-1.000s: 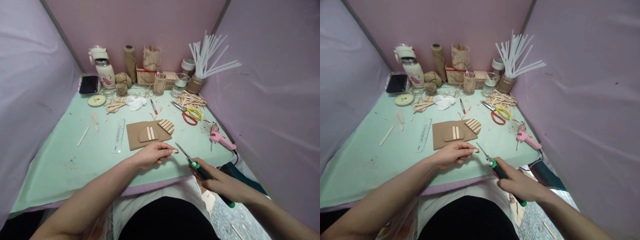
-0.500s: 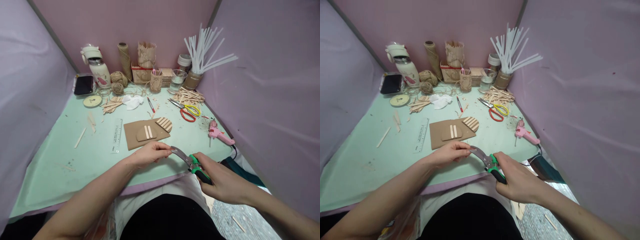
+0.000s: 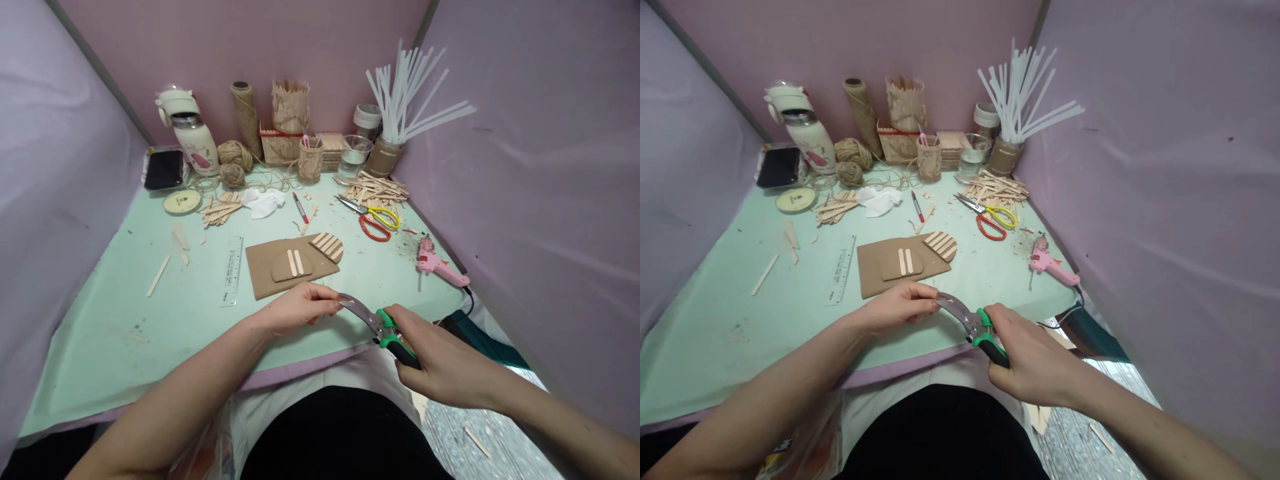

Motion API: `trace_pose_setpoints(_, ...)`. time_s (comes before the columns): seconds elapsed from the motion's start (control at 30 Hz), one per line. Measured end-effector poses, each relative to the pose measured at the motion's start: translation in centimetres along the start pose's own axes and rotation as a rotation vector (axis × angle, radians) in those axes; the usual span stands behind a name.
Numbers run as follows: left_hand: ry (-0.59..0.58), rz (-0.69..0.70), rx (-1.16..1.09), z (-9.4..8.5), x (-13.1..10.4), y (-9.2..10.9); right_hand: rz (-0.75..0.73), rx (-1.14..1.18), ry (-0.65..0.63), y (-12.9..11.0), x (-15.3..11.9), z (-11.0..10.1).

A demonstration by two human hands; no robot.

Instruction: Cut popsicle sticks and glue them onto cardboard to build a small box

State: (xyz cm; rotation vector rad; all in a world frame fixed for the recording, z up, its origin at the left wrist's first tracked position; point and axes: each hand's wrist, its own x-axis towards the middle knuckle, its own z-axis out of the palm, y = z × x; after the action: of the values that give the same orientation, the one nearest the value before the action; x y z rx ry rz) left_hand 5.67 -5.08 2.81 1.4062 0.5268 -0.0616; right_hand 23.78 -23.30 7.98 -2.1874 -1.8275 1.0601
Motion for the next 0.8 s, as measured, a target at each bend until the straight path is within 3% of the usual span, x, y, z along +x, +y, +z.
trace_pose_setpoints(0.43,-0.054,-0.007,-0.067,0.2,0.0,0.1,-0.001,-0.030,-0.046,0.3,-0.2,0.4)
trace_pose_setpoints(0.57,-0.054,-0.005,-0.092,0.2,0.1,0.1,0.045,0.049,0.033,0.4,0.1,0.5)
trace_pose_setpoints(0.8,0.073,0.018,-0.296,0.5,0.7,-0.5,0.053,0.402,0.175,0.5,0.9,0.3)
